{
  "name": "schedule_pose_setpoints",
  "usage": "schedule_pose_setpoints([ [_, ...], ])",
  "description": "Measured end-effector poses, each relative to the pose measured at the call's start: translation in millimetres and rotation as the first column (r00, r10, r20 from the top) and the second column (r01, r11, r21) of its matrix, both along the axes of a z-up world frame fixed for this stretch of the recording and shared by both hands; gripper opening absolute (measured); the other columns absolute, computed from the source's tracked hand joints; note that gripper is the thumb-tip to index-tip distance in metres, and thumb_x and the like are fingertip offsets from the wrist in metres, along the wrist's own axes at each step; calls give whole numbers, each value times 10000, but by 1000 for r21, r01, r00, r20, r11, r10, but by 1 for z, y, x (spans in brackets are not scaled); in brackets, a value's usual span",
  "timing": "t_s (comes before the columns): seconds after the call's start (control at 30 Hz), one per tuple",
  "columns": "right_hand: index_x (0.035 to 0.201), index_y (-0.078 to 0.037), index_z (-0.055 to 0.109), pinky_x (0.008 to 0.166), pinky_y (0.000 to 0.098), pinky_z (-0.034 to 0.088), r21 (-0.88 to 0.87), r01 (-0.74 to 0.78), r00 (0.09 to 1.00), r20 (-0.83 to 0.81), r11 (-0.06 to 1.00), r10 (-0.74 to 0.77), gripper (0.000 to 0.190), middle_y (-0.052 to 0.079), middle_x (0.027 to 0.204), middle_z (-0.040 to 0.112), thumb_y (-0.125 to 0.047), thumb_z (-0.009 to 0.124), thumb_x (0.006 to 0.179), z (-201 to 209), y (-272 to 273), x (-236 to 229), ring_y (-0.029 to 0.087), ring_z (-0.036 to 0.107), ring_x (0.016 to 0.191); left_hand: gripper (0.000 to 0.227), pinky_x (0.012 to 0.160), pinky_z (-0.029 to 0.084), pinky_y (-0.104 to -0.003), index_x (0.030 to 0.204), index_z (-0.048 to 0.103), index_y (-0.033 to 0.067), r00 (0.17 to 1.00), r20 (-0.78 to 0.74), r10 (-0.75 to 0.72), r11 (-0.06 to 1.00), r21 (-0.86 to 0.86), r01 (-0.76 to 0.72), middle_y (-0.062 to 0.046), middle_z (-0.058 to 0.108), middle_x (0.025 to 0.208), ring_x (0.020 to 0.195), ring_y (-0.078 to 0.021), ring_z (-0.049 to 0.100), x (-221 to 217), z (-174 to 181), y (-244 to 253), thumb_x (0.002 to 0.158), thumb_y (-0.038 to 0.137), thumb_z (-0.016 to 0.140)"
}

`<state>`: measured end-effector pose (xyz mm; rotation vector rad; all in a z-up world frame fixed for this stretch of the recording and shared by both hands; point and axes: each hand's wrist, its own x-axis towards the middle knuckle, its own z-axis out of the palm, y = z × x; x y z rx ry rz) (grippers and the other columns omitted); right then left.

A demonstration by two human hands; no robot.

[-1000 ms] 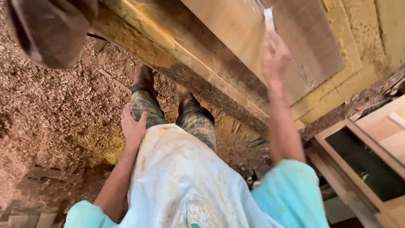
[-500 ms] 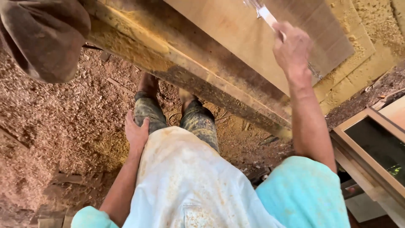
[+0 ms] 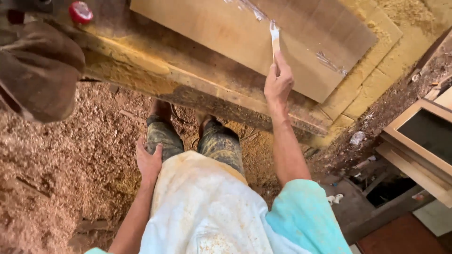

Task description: Applying wood glue to a wooden board and spreading it evenly with a stick in a workshop.

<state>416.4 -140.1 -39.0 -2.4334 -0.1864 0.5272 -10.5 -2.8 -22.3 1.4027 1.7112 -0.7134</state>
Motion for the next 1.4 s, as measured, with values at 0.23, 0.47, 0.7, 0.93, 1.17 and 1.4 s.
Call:
schedule_pose_setpoints([
  [0.23,1260,-190,721,451,241,353,-372,-492,791,186,787,582,251,22,741,596,-169,641,1024,24,39,63,133,458,571,855,1087,398,-602,1593,304,95,999,-30,-36,999,16,36,-252,477,1490,1332,-423,488,-2,-7,6,884,451,623],
  [0.47,1335,-145,711,549,295,405,-399,-551,779,69,733,623,403,77,774,673,25,600,987,31,6,98,165,488,619,824,1098,428,-634,1599,269,128,999,-35,7,1000,-24,-7,-191,486,1507,1321,-353,537,16,11,20,919,419,633],
  [0.7,1300,-112,718,542,289,490,-230,-541,806,132,809,576,327,73,1011,796,-4,661,996,18,-26,89,164,622,713,808,1038,463,-619,1581,283,122,999,2,-43,999,11,43,-222,529,1411,1249,-371,555,10,8,23,913,404,639],
  [0.93,1269,-214,741,545,292,414,-388,-566,760,96,727,643,308,35,774,627,-125,551,1044,26,41,83,171,517,646,838,1115,402,-612,1597,273,106,996,-17,-83,997,4,83,-221,460,1522,1336,-395,504,21,2,31,910,421,635],
  [1.17,1300,-214,712,786,380,489,-495,-541,836,-228,680,499,403,41,1050,758,8,511,1030,78,-25,113,206,633,903,870,1122,411,-585,1612,251,98,995,-8,-104,994,22,104,-200,430,1561,1373,-376,478,23,7,38,914,411,665],
  [1.4,1090,-93,802,819,425,522,-140,-485,763,415,863,496,192,141,832,705,-42,750,912,-50,-104,78,339,660,800,838,1022,501,-544,1523,430,98,973,70,-221,962,178,206,-250,595,1265,1202,-444,620,0,-29,32,831,416,779],
])
